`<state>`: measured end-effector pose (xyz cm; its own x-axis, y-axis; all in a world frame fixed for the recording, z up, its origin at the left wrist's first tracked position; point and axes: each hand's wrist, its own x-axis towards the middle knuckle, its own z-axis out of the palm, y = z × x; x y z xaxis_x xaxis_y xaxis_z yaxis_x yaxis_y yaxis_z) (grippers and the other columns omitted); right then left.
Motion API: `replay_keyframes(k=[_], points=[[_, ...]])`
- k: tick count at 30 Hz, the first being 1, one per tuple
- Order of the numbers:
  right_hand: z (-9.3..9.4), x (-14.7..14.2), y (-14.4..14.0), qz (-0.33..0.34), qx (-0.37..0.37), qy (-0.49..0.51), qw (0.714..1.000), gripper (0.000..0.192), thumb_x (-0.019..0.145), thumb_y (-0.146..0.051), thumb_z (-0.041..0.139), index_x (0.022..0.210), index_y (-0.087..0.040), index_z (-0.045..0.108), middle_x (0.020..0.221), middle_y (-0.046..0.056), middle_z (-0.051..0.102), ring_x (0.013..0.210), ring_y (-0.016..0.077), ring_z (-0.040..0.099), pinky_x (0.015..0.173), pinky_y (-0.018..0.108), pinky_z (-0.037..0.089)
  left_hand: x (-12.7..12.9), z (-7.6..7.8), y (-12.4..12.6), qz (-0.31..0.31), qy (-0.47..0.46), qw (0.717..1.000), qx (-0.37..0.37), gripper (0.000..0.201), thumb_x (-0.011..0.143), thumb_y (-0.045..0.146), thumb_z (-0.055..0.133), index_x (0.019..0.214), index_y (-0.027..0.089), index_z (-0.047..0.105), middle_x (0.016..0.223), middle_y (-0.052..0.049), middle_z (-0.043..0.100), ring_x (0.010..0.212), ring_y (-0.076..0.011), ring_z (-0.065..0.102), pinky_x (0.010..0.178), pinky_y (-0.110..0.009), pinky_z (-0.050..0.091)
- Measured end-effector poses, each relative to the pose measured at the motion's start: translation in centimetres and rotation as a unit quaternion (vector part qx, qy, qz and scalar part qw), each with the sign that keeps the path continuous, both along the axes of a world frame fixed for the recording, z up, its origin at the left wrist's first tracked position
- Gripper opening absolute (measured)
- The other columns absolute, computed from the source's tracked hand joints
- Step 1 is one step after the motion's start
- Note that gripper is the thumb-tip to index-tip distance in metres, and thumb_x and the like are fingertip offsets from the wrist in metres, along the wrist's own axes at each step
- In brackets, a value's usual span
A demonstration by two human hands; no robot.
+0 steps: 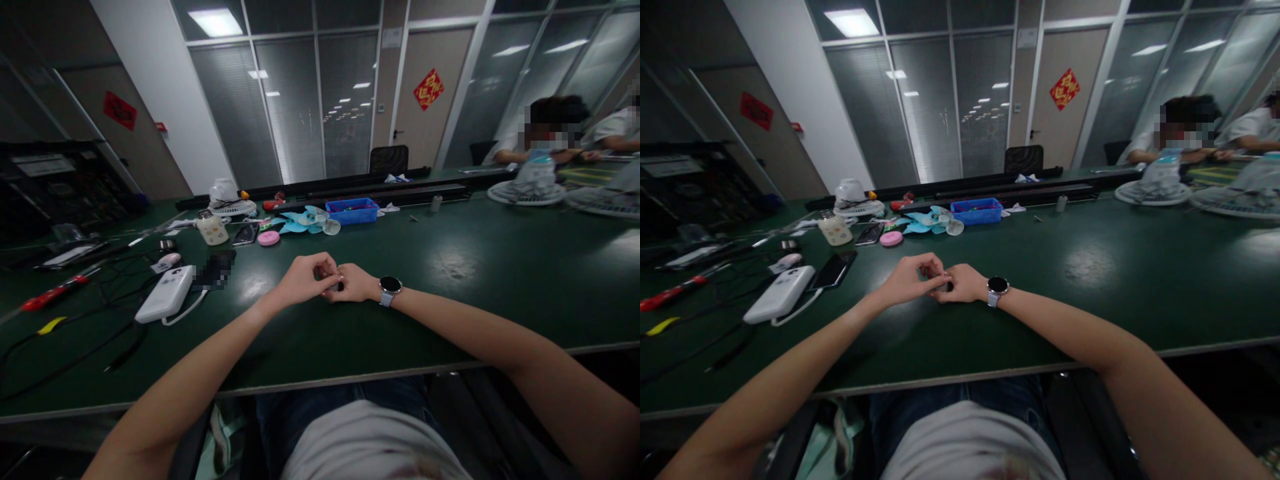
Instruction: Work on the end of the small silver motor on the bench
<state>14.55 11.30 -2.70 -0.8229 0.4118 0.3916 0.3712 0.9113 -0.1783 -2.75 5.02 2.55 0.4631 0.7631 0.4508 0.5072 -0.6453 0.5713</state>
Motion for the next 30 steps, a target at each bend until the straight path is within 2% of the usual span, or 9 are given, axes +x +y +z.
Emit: replay_keyframes(k=[30], points=[[0.18, 0.02, -0.15, 0.008, -0.006, 0.005, 1.000, 0.037, 0.086, -0.047, 0.057, 0.069, -0.015, 0.063, 0.068, 0.003, 0.060, 0.061, 0.0133, 0.051, 0.059, 0.024, 0.030, 0.07, -0.06, -0.09, -0.009, -0.011, 0.999, -0.030, 0.013, 0.080, 0.028, 0.067, 0.082, 0.016, 0.062, 0.074, 0.001, 0.062, 0.062, -0.0106, 0.052, 0.058, -0.022, 0.041]])
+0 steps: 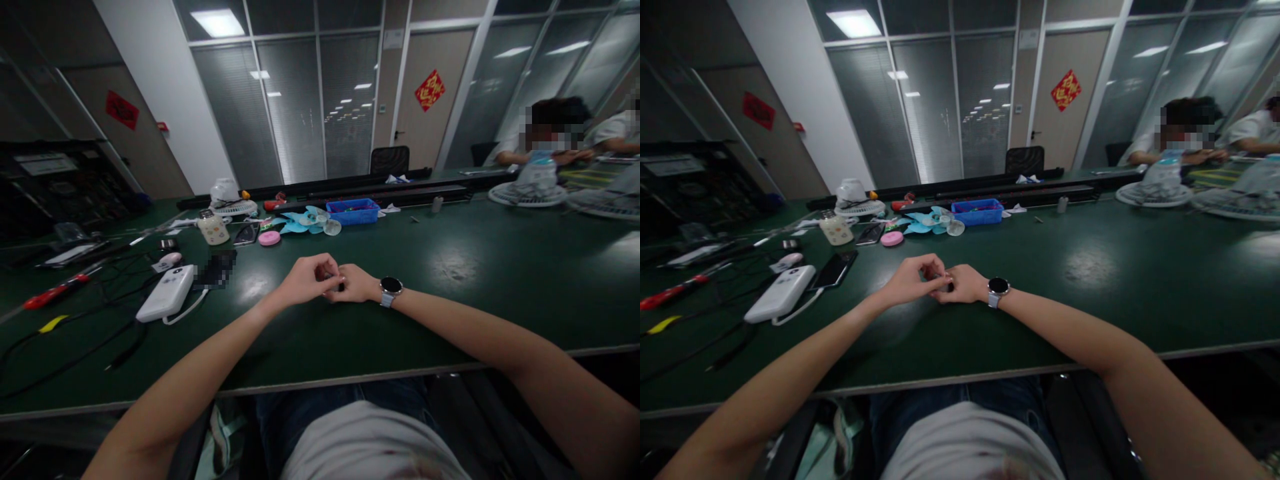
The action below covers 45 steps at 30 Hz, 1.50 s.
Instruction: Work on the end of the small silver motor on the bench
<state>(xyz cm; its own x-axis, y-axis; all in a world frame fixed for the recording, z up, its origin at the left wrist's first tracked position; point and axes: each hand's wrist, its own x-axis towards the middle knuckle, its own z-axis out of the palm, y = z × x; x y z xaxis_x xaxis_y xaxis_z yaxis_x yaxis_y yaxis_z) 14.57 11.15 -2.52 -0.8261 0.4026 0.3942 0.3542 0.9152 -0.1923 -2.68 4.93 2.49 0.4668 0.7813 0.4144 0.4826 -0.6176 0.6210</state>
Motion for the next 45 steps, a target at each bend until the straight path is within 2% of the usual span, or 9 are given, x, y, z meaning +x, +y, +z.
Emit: replay_keyframes(k=[10, 16, 23, 29, 34, 45], points=[[-0.28, -0.06, 0.29, 0.001, 0.006, 0.002, 1.000, 0.038, 0.087, -0.048, 0.056, 0.070, -0.015, 0.063, 0.065, 0.002, 0.059, 0.059, 0.0132, 0.050, 0.057, 0.025, 0.029, -0.04, 0.05, 0.19, 0.003, -0.006, 1.000, -0.016, 0.017, 0.080, 0.031, 0.068, 0.083, 0.016, 0.062, 0.075, 0.000, 0.064, 0.062, -0.0114, 0.055, 0.057, -0.022, 0.042], [-0.31, -0.07, 0.28, 0.000, 0.003, 0.001, 1.000, 0.035, 0.087, -0.048, 0.056, 0.077, -0.015, 0.066, 0.071, 0.003, 0.062, 0.063, 0.0143, 0.053, 0.059, 0.025, 0.031, -0.09, -0.01, 0.22, 0.005, -0.006, 1.000, -0.016, 0.016, 0.080, 0.031, 0.068, 0.084, 0.016, 0.062, 0.076, 0.000, 0.065, 0.062, -0.0117, 0.055, 0.058, -0.023, 0.042], [-0.08, -0.11, 0.00, -0.013, -0.007, 0.001, 1.000, 0.036, 0.086, -0.048, 0.058, 0.075, -0.014, 0.065, 0.070, 0.003, 0.062, 0.061, 0.0137, 0.053, 0.058, 0.024, 0.031, -0.06, -0.05, 0.22, 0.011, 0.003, 1.000, -0.007, 0.012, 0.081, 0.027, 0.066, 0.083, 0.017, 0.062, 0.074, 0.000, 0.064, 0.062, -0.0117, 0.054, 0.058, -0.023, 0.042], [0.00, -0.08, -0.06, -0.016, -0.015, 0.004, 1.000, 0.034, 0.085, -0.046, 0.059, 0.075, -0.014, 0.065, 0.070, 0.004, 0.063, 0.062, 0.0148, 0.054, 0.058, 0.025, 0.032, 0.13, -0.06, -0.06, 0.016, 0.019, 1.000, 0.016, 0.012, 0.083, 0.029, 0.064, 0.085, 0.017, 0.061, 0.070, 0.002, 0.062, 0.060, -0.0119, 0.053, 0.058, -0.023, 0.041], [0.03, 0.02, -0.07, -0.009, -0.025, 0.011, 1.000, 0.030, 0.084, -0.043, 0.060, 0.077, -0.014, 0.065, 0.074, 0.004, 0.064, 0.065, 0.0156, 0.057, 0.060, 0.025, 0.035, 0.39, -0.21, -0.43, 0.017, 0.043, 0.998, 0.048, 0.005, 0.083, 0.021, 0.060, 0.087, 0.018, 0.062, 0.072, 0.002, 0.062, 0.061, -0.0121, 0.052, 0.059, -0.024, 0.040], [0.28, 0.12, -0.28, 0.001, -0.044, 0.014, 0.999, 0.026, 0.083, -0.039, 0.060, 0.080, -0.013, 0.064, 0.079, 0.005, 0.067, 0.069, 0.0161, 0.060, 0.062, 0.024, 0.039, 0.42, -0.46, -0.45, 0.012, 0.066, 0.994, 0.082, 0.011, 0.082, 0.014, 0.057, 0.089, 0.018, 0.063, 0.077, 0.000, 0.065, 0.062, -0.0124, 0.054, 0.060, -0.023, 0.042]])
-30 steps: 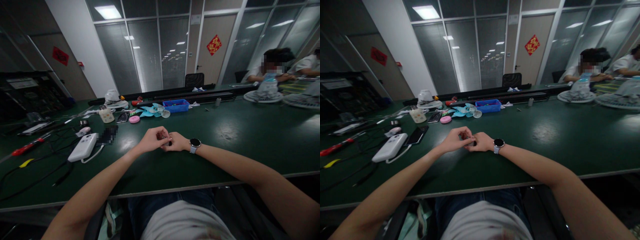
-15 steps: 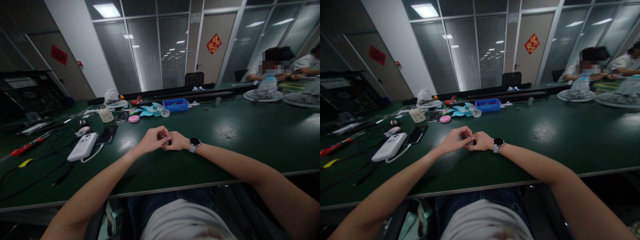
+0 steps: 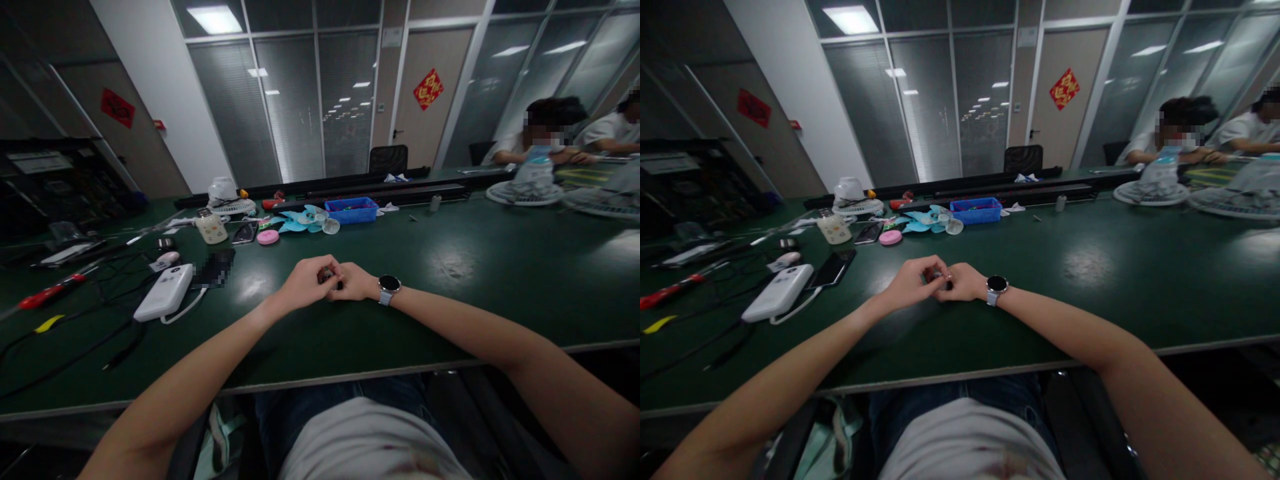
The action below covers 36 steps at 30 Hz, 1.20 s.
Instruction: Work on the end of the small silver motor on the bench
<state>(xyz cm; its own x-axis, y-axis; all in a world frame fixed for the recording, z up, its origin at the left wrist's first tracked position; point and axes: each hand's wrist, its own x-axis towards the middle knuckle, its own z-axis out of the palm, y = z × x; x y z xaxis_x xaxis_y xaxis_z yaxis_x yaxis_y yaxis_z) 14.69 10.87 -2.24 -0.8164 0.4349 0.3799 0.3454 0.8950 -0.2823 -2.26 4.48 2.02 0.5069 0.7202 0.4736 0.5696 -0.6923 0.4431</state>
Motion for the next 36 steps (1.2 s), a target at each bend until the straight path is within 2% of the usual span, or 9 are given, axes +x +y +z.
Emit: replay_keyframes(k=[18, 24, 30, 33, 36], points=[[-0.9, 0.0, 0.8, -0.004, -0.004, 0.020, 1.000, 0.018, 0.076, -0.034, 0.067, 0.077, -0.016, 0.066, 0.074, 0.002, 0.066, 0.066, 0.0160, 0.057, 0.061, 0.024, 0.037, 0.2, 0.1, -0.5, -0.017, 0.034, 0.998, 0.041, 0.014, 0.081, 0.010, 0.057, 0.089, 0.019, 0.065, 0.086, -0.001, 0.068, 0.071, -0.0141, 0.059, 0.065, -0.024, 0.043], [-0.5, 0.1, 0.3, 0.003, 0.001, 0.021, 1.000, 0.019, 0.079, -0.032, 0.065, 0.088, -0.016, 0.066, 0.083, 0.002, 0.068, 0.070, 0.0157, 0.060, 0.061, 0.023, 0.038, 0.3, 0.0, -0.4, 0.007, 0.015, 0.999, 0.039, 0.006, 0.084, 0.020, 0.062, 0.091, 0.019, 0.063, 0.079, 0.000, 0.069, 0.064, -0.0134, 0.060, 0.060, -0.023, 0.043], [-0.5, -0.1, 0.3, 0.004, 0.036, 0.010, 0.999, 0.022, 0.085, -0.038, 0.060, 0.082, -0.016, 0.065, 0.077, 0.002, 0.065, 0.067, 0.0143, 0.057, 0.059, 0.023, 0.035, 0.5, 0.2, -0.3, 0.038, -0.085, 0.995, -0.033, 0.014, 0.079, 0.024, 0.071, 0.088, 0.019, 0.062, 0.078, 0.001, 0.073, 0.070, -0.0149, 0.068, 0.065, -0.023, 0.048], [-0.6, -0.3, 0.5, 0.007, 0.060, 0.003, 0.998, 0.029, 0.086, -0.043, 0.059, 0.077, -0.016, 0.065, 0.072, 0.003, 0.063, 0.066, 0.0147, 0.055, 0.059, 0.024, 0.033, 0.3, 0.1, 0.1, 0.057, -0.116, 0.989, -0.075, 0.017, 0.075, 0.025, 0.074, 0.085, 0.019, 0.062, 0.070, 0.001, 0.073, 0.065, -0.0151, 0.068, 0.062, -0.023, 0.047], [-0.8, -0.3, 0.6, 0.004, 0.077, 0.004, 0.997, 0.032, 0.086, -0.046, 0.058, 0.079, -0.016, 0.066, 0.070, 0.003, 0.063, 0.063, 0.0144, 0.053, 0.059, 0.024, 0.031, 0.0, 0.0, 0.6, 0.066, -0.124, 0.986, -0.092, 0.019, 0.073, 0.027, 0.075, 0.084, 0.018, 0.062, 0.067, 0.000, 0.073, 0.061, -0.0156, 0.067, 0.058, -0.023, 0.046]])
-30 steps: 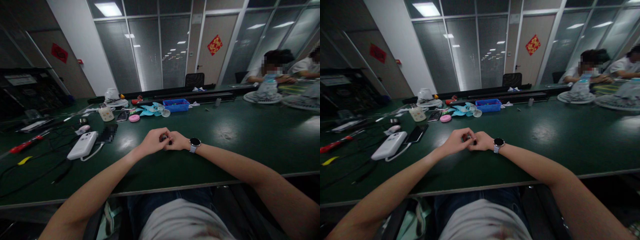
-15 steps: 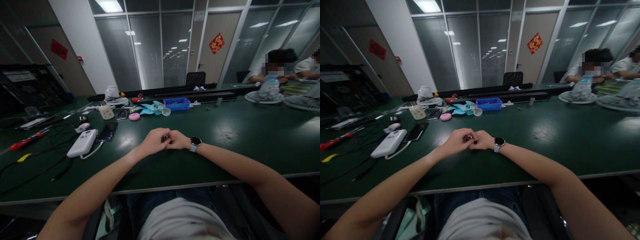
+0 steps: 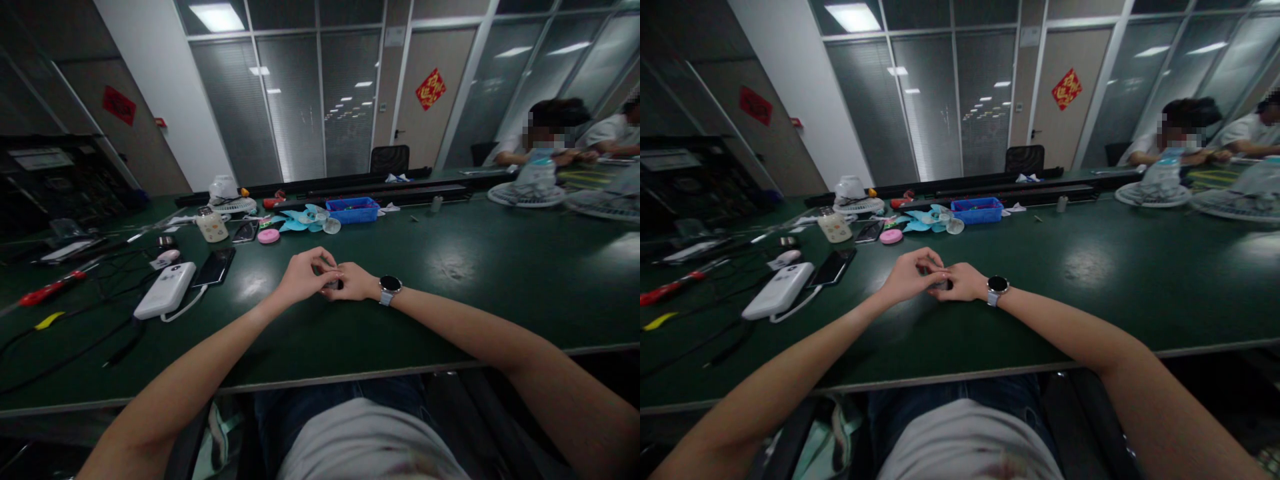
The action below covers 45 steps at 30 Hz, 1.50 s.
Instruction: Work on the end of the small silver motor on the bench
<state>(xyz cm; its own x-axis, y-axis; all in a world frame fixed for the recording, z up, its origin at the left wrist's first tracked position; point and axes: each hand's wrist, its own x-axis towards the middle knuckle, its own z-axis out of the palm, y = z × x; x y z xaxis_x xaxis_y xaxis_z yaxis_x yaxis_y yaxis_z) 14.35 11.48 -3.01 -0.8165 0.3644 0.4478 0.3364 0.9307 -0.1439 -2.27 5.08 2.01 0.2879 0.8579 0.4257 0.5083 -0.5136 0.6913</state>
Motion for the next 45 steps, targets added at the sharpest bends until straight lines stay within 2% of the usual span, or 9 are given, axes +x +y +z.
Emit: replay_keyframes(k=[8, 15, 27, 36, 41, 45], points=[[-0.10, 0.06, 0.05, -0.010, 0.012, 0.000, 1.000, 0.037, 0.087, -0.051, 0.055, 0.080, -0.016, 0.065, 0.063, 0.002, 0.060, 0.056, 0.0127, 0.048, 0.056, 0.024, 0.027, -0.29, 0.11, 0.50, -0.017, -0.024, 0.999, -0.046, 0.023, 0.071, 0.029, 0.076, 0.083, 0.016, 0.061, 0.071, -0.005, 0.074, 0.064, -0.0180, 0.069, 0.055, -0.023, 0.046], [0.12, 0.11, -0.10, -0.013, 0.003, -0.002, 1.000, 0.039, 0.087, -0.051, 0.055, 0.075, -0.015, 0.064, 0.060, 0.001, 0.057, 0.055, 0.0119, 0.046, 0.056, 0.024, 0.028, -0.35, 0.27, 0.45, -0.025, -0.051, 0.995, -0.077, 0.023, 0.071, 0.028, 0.077, 0.083, 0.015, 0.061, 0.070, -0.004, 0.073, 0.064, -0.0174, 0.069, 0.055, -0.022, 0.046], [0.64, 0.22, -0.58, -0.016, -0.024, -0.006, 1.000, 0.036, 0.086, -0.048, 0.058, 0.079, -0.014, 0.064, 0.067, 0.003, 0.060, 0.060, 0.0133, 0.051, 0.058, 0.024, 0.033, -0.27, -0.28, 0.81, -0.042, -0.113, 0.984, -0.134, 0.024, 0.069, 0.025, 0.077, 0.081, 0.015, 0.060, 0.068, -0.003, 0.073, 0.066, -0.0183, 0.071, 0.060, -0.025, 0.053], [0.56, 0.14, -0.44, -0.021, -0.028, -0.008, 0.999, 0.037, 0.086, -0.048, 0.058, 0.075, -0.013, 0.064, 0.064, 0.003, 0.060, 0.057, 0.0126, 0.050, 0.056, 0.024, 0.032, -0.29, -0.46, 1.01, -0.039, -0.102, 0.987, -0.119, 0.024, 0.070, 0.026, 0.077, 0.081, 0.014, 0.060, 0.069, -0.003, 0.072, 0.066, -0.0179, 0.071, 0.059, -0.025, 0.053], [0.74, 0.19, -0.59, -0.020, -0.032, -0.006, 0.999, 0.035, 0.086, -0.048, 0.059, 0.082, -0.013, 0.065, 0.069, 0.004, 0.063, 0.060, 0.0133, 0.053, 0.057, 0.023, 0.033, -0.40, -0.62, 1.12, -0.033, -0.074, 0.993, -0.089, 0.024, 0.072, 0.030, 0.077, 0.082, 0.015, 0.061, 0.071, -0.003, 0.071, 0.069, -0.0182, 0.071, 0.060, -0.025, 0.052], [0.78, 0.17, -0.62, -0.019, -0.031, -0.006, 0.999, 0.037, 0.086, -0.048, 0.059, 0.078, -0.013, 0.065, 0.066, 0.003, 0.061, 0.058, 0.0132, 0.051, 0.056, 0.024, 0.032, -0.37, -0.65, 1.03, -0.026, -0.044, 0.997, -0.057, 0.021, 0.074, 0.030, 0.074, 0.083, 0.015, 0.062, 0.072, -0.003, 0.071, 0.068, -0.0168, 0.069, 0.063, -0.026, 0.051]])
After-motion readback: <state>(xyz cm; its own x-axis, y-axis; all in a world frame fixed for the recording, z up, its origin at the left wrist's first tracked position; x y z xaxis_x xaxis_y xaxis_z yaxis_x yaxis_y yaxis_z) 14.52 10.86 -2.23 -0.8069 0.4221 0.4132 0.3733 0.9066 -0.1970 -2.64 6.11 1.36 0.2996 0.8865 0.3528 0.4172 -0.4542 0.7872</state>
